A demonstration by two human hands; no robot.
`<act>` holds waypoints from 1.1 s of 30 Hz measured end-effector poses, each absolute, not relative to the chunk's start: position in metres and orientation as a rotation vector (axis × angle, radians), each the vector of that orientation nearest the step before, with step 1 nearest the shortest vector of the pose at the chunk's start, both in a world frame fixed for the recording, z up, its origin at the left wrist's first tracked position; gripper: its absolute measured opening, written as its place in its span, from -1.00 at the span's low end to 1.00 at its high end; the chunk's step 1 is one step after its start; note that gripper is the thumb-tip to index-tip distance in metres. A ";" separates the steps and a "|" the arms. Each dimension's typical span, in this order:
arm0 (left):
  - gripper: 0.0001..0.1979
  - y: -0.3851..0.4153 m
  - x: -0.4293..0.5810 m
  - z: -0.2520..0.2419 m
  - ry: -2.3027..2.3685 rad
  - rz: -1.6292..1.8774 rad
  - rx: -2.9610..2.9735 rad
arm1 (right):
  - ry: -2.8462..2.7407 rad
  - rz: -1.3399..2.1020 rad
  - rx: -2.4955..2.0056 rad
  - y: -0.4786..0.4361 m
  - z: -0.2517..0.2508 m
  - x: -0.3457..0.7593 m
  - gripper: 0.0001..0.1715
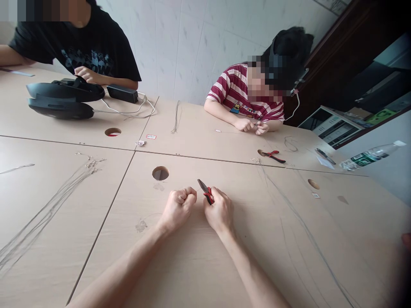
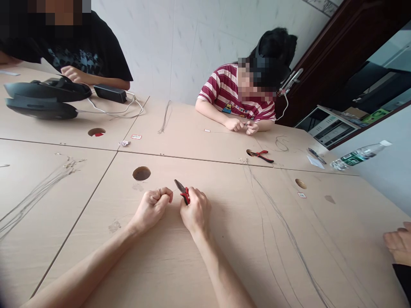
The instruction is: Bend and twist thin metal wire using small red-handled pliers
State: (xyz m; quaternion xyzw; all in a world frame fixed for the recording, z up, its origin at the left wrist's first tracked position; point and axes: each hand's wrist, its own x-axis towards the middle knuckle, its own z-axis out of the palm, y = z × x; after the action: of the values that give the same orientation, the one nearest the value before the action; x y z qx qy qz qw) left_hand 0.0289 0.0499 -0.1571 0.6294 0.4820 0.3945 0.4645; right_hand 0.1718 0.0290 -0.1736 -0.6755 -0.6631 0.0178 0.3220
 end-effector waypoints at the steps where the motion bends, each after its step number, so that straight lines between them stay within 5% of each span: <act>1: -0.82 0.050 0.028 -0.158 1.184 0.964 1.540 | -1.748 0.043 -1.765 0.029 -0.174 0.172 -0.86; 9: -0.81 0.046 0.028 -0.154 1.167 0.863 1.587 | -1.737 -0.008 -1.722 0.030 -0.178 0.177 -0.83; 14: -0.53 0.044 0.032 -0.159 1.155 0.930 1.624 | -1.770 0.002 -1.679 0.029 -0.177 0.174 -0.84; 33: -0.55 0.044 0.031 -0.165 1.095 1.040 1.614 | -1.781 0.062 -1.681 0.032 -0.173 0.174 -0.85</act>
State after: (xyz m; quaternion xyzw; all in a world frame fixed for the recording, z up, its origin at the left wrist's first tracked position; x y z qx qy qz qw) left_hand 0.0311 0.0442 -0.1649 0.6524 0.4426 0.4203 0.4492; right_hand 0.1742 0.0324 -0.1729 -0.6454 -0.6840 0.0237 0.3392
